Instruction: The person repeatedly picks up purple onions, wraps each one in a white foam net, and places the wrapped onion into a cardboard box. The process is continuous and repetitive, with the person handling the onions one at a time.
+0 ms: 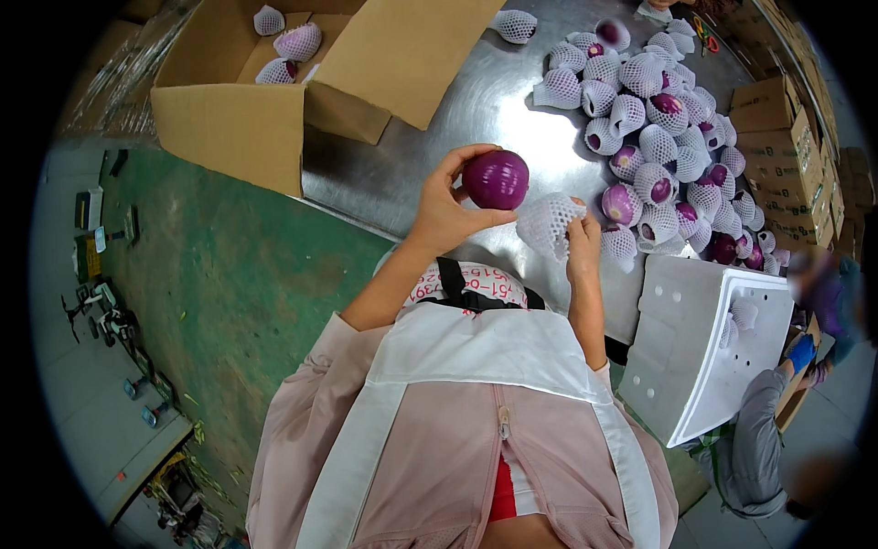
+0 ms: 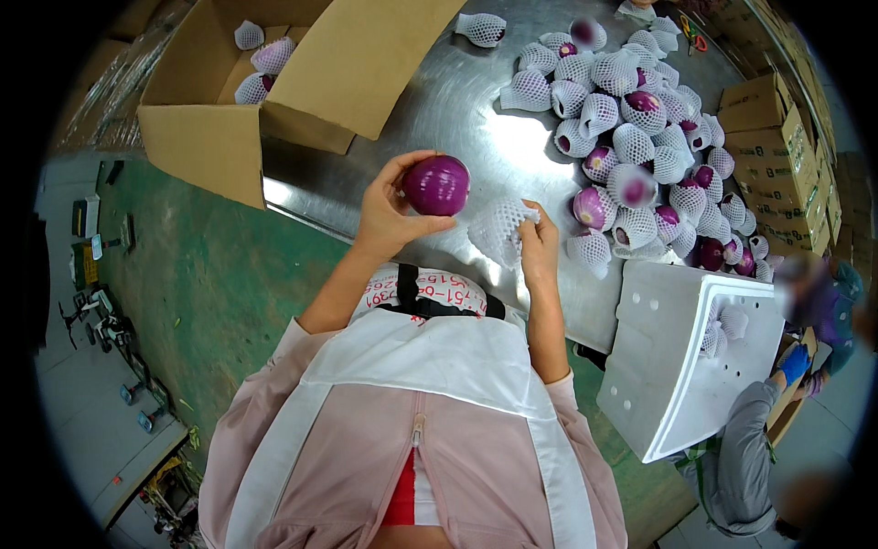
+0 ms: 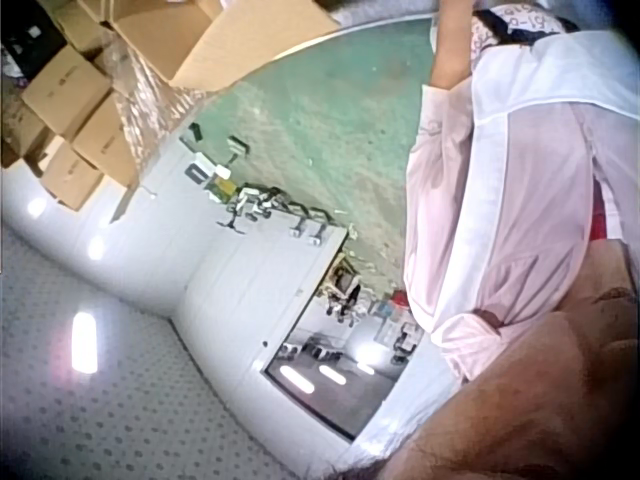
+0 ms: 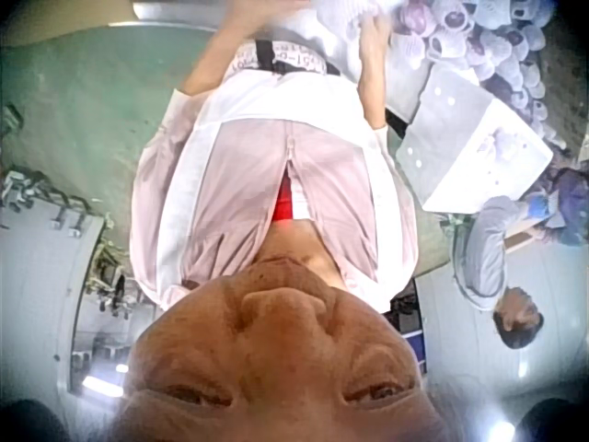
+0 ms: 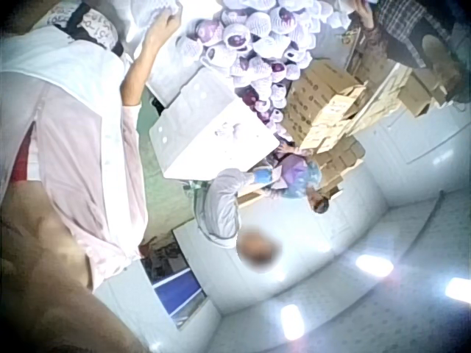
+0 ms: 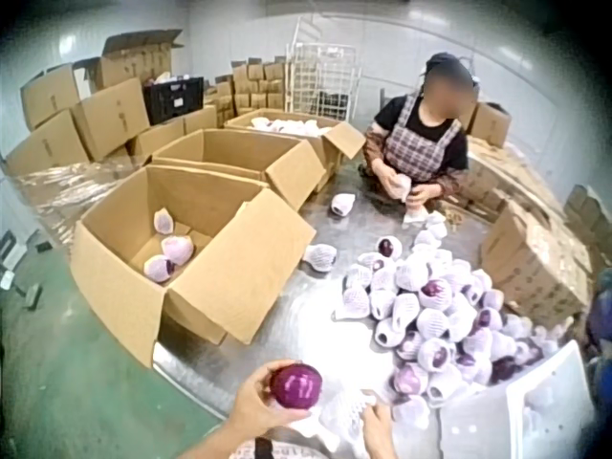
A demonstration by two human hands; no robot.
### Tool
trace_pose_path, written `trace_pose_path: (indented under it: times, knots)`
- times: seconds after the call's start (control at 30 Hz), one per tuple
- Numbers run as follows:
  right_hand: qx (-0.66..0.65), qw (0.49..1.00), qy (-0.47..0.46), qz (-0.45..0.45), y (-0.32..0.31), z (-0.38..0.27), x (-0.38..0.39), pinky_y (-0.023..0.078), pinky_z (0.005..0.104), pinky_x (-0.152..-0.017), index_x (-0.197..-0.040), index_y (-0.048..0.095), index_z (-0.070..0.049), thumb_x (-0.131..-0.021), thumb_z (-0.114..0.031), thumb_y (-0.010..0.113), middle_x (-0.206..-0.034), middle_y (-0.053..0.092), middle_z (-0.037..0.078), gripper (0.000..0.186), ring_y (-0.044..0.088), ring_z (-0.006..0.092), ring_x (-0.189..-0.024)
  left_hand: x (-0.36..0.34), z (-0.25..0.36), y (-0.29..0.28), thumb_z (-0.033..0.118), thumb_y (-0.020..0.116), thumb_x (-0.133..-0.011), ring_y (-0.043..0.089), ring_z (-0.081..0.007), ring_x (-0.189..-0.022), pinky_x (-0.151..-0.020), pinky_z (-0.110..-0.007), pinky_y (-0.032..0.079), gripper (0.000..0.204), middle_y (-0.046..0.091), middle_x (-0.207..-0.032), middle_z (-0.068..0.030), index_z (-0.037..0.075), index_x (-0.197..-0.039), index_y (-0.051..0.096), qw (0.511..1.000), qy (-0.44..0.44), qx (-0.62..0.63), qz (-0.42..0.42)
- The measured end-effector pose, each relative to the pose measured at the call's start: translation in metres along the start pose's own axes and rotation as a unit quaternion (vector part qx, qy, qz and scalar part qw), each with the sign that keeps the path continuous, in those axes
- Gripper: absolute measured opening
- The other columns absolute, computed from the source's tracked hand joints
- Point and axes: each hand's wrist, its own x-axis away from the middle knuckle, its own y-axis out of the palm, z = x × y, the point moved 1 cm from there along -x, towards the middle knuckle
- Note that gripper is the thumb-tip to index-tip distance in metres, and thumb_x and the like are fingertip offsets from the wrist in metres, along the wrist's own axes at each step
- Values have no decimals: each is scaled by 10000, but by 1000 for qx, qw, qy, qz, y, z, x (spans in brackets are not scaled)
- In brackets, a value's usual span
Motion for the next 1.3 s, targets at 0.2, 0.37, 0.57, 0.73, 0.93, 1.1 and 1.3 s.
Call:
trace_pose_path:
  times: [0.2,0.37,0.57,0.73,0.93,1.1,1.3]
  knots:
    - [11,1000,2,-8,0,-2,1,396,214,-644,-1110,559,39,-829,-64,432,-822,560,-2,324,480,62,-708,-2,-3,-5,-35,828,-554,542,-166,-1074,-936,-310,464,760,542,-1179,-80,13,-1226,478,995,-60,85,-11]
    - [15,1000,-6,-11,0,0,0,408,225,-662,-1114,556,41,-831,-62,428,-837,567,5,327,489,69,-724,-3,-4,-5,-38,831,-546,525,-183,-1112,-960,-324,457,782,519,-1230,-101,14,-1234,463,997,-18,69,-17]
    - [23,1000,3,-10,-1,3,-1,412,225,-670,-1110,556,42,-830,-59,424,-845,574,14,326,500,72,-738,-5,-4,-6,-46,826,-543,509,-200,-1147,-978,-341,449,784,497,-1275,-128,23,-1231,457,996,46,66,-29]
    - [12,1000,-3,-4,0,6,-2,407,225,-659,-1099,560,39,-829,-60,426,-821,571,8,317,493,67,-725,-2,-6,-10,-18,820,-550,522,-190,-1120,-962,-343,459,764,521,-1200,-104,28,-1221,457,992,-27,123,-19]
    - [24,1000,-11,10,1,1,0,396,215,-647,-1094,553,16,-796,-41,477,-836,558,4,312,486,70,-718,-1,10,-5,10,826,-555,529,-176,-1089,-919,-311,469,747,518,-1186,-93,31,-1208,463,998,-23,62,3]
    - [28,997,-62,30,4,0,-6,395,219,-629,-1009,555,-14,-752,-23,558,-872,557,15,257,490,76,-730,0,9,-4,66,856,-540,520,-176,-1095,-925,-298,453,802,503,-1197,-79,56,-1234,455,993,68,-98,-17]
    - [189,971,-136,48,6,-11,-15,411,242,-582,-959,570,-46,-728,-69,617,-856,573,18,236,510,88,-656,5,26,0,51,853,-519,517,-173,-1101,-929,-299,436,826,503,-1188,-75,35,-1239,448,968,91,-219,-85]
